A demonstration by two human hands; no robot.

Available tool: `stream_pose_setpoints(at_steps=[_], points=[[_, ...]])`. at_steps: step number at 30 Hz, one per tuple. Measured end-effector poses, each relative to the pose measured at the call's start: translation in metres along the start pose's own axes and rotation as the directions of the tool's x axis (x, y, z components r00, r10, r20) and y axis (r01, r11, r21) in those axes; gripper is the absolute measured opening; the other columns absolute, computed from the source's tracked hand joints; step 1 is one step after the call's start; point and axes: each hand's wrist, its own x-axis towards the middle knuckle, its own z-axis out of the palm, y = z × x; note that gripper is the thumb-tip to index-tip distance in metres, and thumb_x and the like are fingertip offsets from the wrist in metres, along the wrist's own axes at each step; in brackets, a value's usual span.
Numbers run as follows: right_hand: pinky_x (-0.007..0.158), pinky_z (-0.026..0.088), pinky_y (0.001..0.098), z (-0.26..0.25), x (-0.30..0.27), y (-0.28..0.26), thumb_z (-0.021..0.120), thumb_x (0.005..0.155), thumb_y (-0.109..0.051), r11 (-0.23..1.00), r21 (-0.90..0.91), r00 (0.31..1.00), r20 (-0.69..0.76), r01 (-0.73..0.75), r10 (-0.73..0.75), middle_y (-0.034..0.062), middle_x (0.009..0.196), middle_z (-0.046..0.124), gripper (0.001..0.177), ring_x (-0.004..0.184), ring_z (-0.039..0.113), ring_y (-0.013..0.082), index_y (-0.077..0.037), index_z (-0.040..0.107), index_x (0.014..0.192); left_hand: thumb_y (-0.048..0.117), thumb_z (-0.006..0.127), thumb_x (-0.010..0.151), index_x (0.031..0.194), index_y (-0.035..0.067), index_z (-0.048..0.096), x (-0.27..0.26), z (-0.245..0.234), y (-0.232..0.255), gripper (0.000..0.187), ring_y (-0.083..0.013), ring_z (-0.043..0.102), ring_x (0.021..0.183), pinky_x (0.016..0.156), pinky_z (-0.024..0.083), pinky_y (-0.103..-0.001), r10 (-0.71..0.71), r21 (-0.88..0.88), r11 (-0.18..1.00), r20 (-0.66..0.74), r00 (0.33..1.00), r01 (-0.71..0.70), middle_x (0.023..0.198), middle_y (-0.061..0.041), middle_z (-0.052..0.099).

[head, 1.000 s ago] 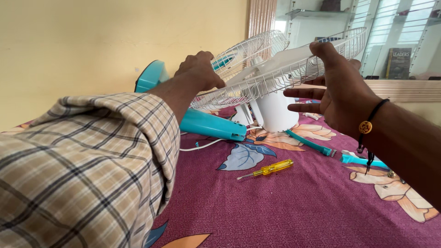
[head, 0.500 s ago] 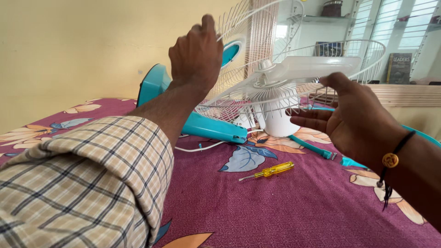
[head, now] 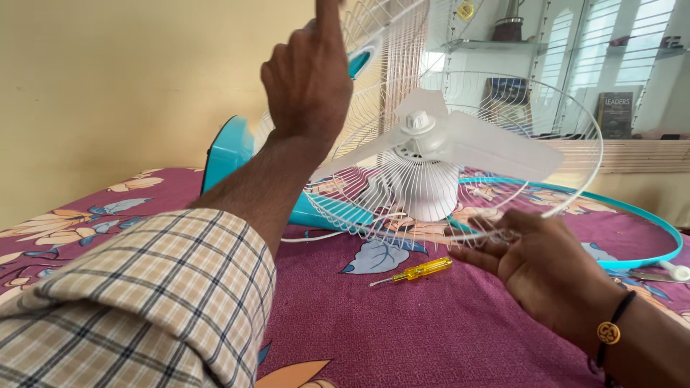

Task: The person uses a screwdriver to loosen and remove screws from the front grill of a teal and white electric fan. They detach the front grill and set it aside, exposing the fan blades and motor housing.

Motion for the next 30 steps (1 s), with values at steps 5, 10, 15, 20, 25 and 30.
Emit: stream_pose_setpoints(at_steps=[5,10,15,20,25,30], points=[[0.106,0.052,0.0548,-0.017,0.013,0.013,0.034,0.104,-0.006,0.997,0.041,0.995,0.085,-0.058,0.054,0.0311,0.127,0.054,0.024,0.121,0.063,0.0421,0.011,0.037,0.120,0.005,0.065,0.093,0.117,0.015,0.067,0.006,-0.014,-0.008,0.026,-0.0391,0.076,0.084,0.068,0.061,-0.054,-0.129,-0.041,0.991,-0.115,0.985,0.125,0.100,-0.010,0.079],[0.108,0.048,0.0552,-0.020,0.032,0.028,0.030,0.104,-0.005,0.964,0.172,0.978,0.098,-0.200,0.185,0.0291,0.134,0.052,0.029,0.127,0.060,0.0421,0.003,0.033,0.133,0.005,0.066,0.095,0.112,0.014,0.071,0.004,-0.024,-0.009,0.020,-0.0378,0.075,0.081,0.065,0.060,-0.054,-0.168,-0.083,0.984,-0.181,0.969,0.155,0.093,-0.011,0.079],[0.109,0.047,0.0525,-0.015,0.049,0.039,0.030,0.106,-0.002,0.901,0.248,0.934,0.059,-0.356,0.353,0.0401,0.142,0.044,0.042,0.130,0.057,0.0478,0.011,0.019,0.144,0.002,0.070,0.088,0.108,0.013,0.072,0.005,-0.025,-0.010,0.023,-0.0333,0.078,0.079,0.063,0.061,-0.051,-0.209,-0.136,0.974,-0.220,0.953,0.182,0.089,-0.007,0.080],[0.114,0.051,0.0470,-0.028,0.058,0.039,0.039,0.103,-0.002,0.938,0.079,0.941,0.072,-0.337,0.331,0.0327,0.143,0.047,0.052,0.134,0.056,0.0397,0.007,0.017,0.149,0.016,0.082,0.085,0.091,0.011,0.074,0.008,-0.028,-0.016,0.011,-0.0366,0.075,0.076,0.061,0.061,-0.051,-0.274,-0.040,0.961,-0.281,0.920,0.274,0.083,-0.013,0.077],[0.112,0.053,0.0405,-0.047,0.071,0.039,0.049,0.104,-0.009,0.977,-0.057,0.978,-0.052,-0.207,0.204,0.0289,0.138,0.051,0.046,0.127,0.057,0.0347,0.012,0.037,0.143,0.013,0.080,0.089,0.088,0.010,0.070,0.004,-0.040,-0.018,0.011,-0.0357,0.076,0.077,0.062,0.059,-0.052,-0.331,-0.108,0.944,-0.341,0.880,0.313,0.084,-0.010,0.077],[0.109,0.054,0.0444,-0.063,0.075,0.028,0.061,0.100,-0.014,0.971,-0.238,0.981,-0.192,-0.030,-0.017,0.0229,0.133,0.053,0.038,0.116,0.057,0.0326,0.009,0.053,0.130,0.006,0.075,0.096,0.104,0.010,0.065,-0.020,-0.061,-0.012,0.014,-0.0341,0.077,0.091,0.071,0.059,-0.050,-0.211,-0.194,0.970,-0.383,0.899,0.144,0.098,-0.006,0.078]])
